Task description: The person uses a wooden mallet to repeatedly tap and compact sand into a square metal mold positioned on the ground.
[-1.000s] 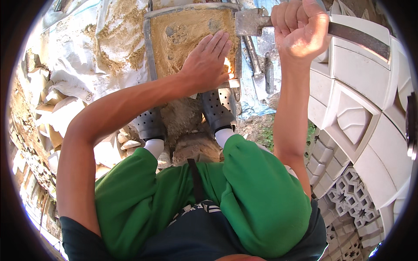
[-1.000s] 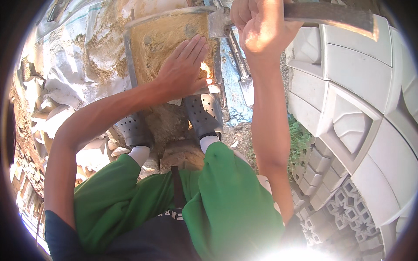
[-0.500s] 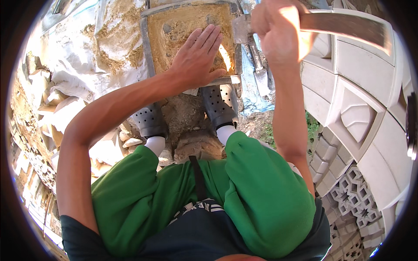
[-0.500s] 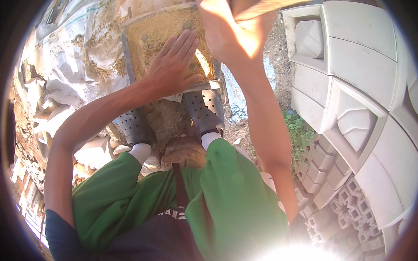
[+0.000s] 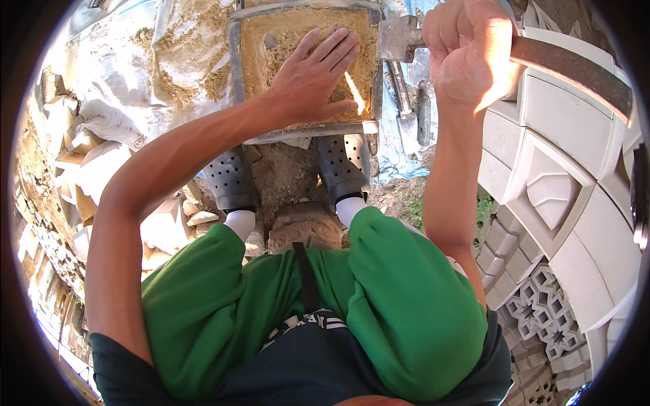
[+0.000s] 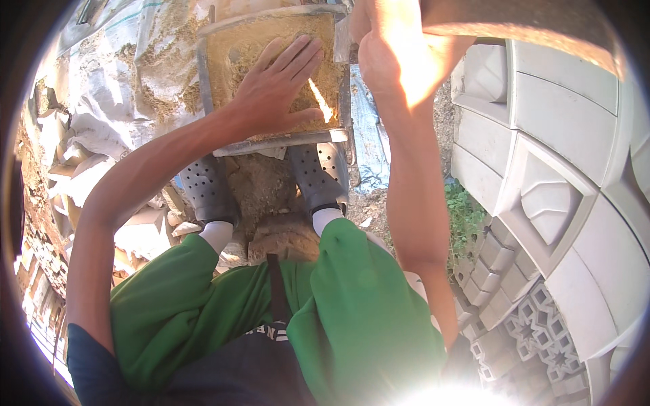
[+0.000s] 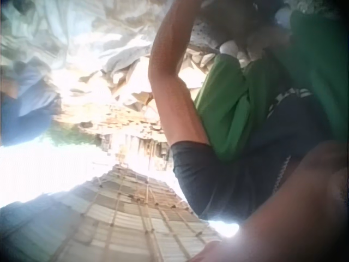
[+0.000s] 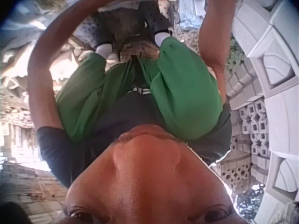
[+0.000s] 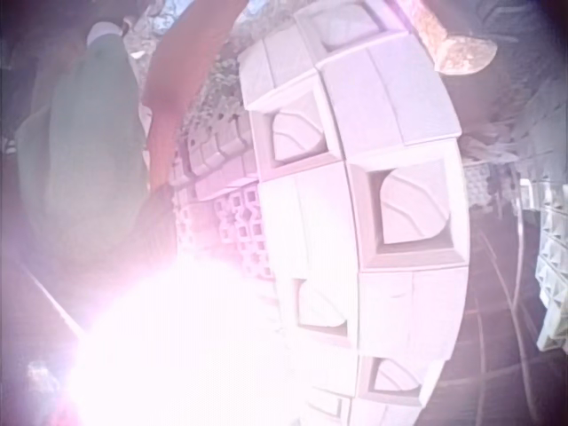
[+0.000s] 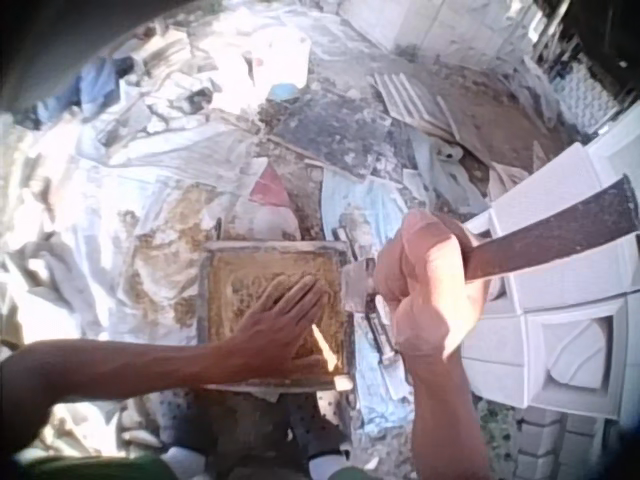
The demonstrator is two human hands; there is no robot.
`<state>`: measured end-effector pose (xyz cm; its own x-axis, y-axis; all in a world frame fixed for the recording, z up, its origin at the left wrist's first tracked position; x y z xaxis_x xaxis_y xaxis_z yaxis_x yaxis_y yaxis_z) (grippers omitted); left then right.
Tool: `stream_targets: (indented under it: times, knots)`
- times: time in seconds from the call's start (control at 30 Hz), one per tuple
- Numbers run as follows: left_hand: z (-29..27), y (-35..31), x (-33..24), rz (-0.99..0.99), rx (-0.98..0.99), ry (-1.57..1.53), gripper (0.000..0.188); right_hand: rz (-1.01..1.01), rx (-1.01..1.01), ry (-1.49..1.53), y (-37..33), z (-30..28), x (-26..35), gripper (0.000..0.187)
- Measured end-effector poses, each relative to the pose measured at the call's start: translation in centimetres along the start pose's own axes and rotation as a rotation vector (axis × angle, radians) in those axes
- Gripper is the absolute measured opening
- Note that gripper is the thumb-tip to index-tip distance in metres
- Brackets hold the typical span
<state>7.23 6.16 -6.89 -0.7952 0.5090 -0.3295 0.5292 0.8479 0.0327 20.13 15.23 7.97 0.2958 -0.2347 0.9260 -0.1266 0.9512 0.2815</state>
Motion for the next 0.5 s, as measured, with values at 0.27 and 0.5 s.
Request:
stream_targets:
  times: [0.27, 0.5]
  knots:
    - [-1.0, -0.5, 0.5, -0.088, -0.038, 0.032, 0.096, 0.077, 0.099, -0.013, -1.4, -0.6, -3.4, 0.040]
    - [0.3, -1.9, -0.7, -0.093, 0.091, 0.054, 0.095, 0.147, 0.137, -0.259, -5.6, -0.2, -4.5, 0.041]
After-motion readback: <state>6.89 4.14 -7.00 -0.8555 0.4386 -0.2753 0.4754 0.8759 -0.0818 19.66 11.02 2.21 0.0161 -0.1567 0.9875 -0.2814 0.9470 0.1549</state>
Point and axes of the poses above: each hand's wrist, its own y-axis towards the middle knuckle, its own z-axis out of the palm, x = y × z, the point moved 6 cm from there along y, towards the middle knuckle, and after that the axes turned 3 degrees about x, right-handed, at the moved point
